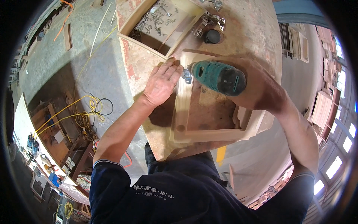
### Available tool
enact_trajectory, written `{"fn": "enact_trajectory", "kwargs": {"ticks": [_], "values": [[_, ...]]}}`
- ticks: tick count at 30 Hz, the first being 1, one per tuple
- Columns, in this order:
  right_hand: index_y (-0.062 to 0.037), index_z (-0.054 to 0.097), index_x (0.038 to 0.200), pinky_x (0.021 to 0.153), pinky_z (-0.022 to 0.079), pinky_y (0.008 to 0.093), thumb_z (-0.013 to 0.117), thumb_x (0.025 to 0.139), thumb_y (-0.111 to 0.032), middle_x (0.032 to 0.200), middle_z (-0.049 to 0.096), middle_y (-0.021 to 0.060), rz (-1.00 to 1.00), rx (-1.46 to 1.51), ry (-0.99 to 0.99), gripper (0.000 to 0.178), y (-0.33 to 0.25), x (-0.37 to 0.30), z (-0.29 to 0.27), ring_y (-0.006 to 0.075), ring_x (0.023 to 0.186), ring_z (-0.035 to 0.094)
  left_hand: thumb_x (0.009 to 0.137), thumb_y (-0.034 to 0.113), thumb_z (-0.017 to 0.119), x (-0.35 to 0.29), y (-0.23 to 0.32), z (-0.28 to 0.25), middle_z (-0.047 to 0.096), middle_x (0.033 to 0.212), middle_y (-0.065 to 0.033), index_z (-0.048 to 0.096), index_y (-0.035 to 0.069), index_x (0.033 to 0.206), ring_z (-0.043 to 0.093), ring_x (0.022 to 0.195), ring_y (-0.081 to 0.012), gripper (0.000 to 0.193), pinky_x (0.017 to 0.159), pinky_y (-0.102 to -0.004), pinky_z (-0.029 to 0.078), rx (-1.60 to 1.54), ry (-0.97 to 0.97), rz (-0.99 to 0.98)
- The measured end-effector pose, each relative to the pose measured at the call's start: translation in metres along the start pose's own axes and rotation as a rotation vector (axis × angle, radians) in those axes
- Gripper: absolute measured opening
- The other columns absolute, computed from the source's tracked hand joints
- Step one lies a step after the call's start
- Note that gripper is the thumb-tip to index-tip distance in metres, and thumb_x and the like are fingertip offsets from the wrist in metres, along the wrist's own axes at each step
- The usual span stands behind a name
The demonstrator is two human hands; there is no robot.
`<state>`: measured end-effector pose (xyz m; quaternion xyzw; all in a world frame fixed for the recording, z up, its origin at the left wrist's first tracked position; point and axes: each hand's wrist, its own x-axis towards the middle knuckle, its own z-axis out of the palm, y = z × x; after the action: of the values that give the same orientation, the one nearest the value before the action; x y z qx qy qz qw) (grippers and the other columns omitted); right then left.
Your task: The person measures a wooden drawer frame with a tape measure, retrieves a wooden box of screws, and uses a power drill to attach metal hinges to the inner corners of the frame on a workbench.
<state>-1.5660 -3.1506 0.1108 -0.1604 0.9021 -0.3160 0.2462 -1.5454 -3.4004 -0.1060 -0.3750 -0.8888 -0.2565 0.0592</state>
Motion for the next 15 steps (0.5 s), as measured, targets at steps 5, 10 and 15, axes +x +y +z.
{"fn": "enact_trajectory", "kwargs": {"ticks": [5,10,15], "values": [[-0.0071,0.064,0.129,0.095,0.052,0.0384,0.076,0.073,-0.009,0.113,0.072,0.0163,-0.127,-0.034,0.029,0.058,0.008,0.01,0.001,0.0294,0.107,0.069,0.085,0.013,0.059,-0.002,0.001,0.003,0.065,0.125,-0.012,0.061,0.004,0.126,0.054,0.129,-0.0295,0.042,0.105,-0.0474,0.044,0.021,-0.07,-0.019],[-0.0092,0.067,0.123,0.08,0.055,0.0397,0.075,0.073,-0.014,0.094,0.072,0.0183,-0.11,-0.181,-0.145,0.051,-0.014,0.029,-0.014,0.0348,0.09,0.071,0.085,0.013,0.059,-0.001,-0.001,0.003,0.065,0.124,-0.0119,0.062,0.004,0.124,0.055,0.128,-0.029,0.041,0.106,-0.0457,0.043,0.012,-0.035,-0.013],[-0.0052,0.064,0.127,0.091,0.052,0.0391,0.074,0.075,-0.007,0.112,0.071,0.0198,0.076,-0.155,-0.212,0.053,-0.023,0.029,-0.035,0.0309,0.104,0.069,0.083,0.01,0.065,-0.001,0.001,-0.01,0.065,0.122,-0.0106,0.064,0.006,0.121,0.056,0.124,-0.0274,0.038,0.106,-0.0432,0.042,-0.013,0.033,-0.025]]}}
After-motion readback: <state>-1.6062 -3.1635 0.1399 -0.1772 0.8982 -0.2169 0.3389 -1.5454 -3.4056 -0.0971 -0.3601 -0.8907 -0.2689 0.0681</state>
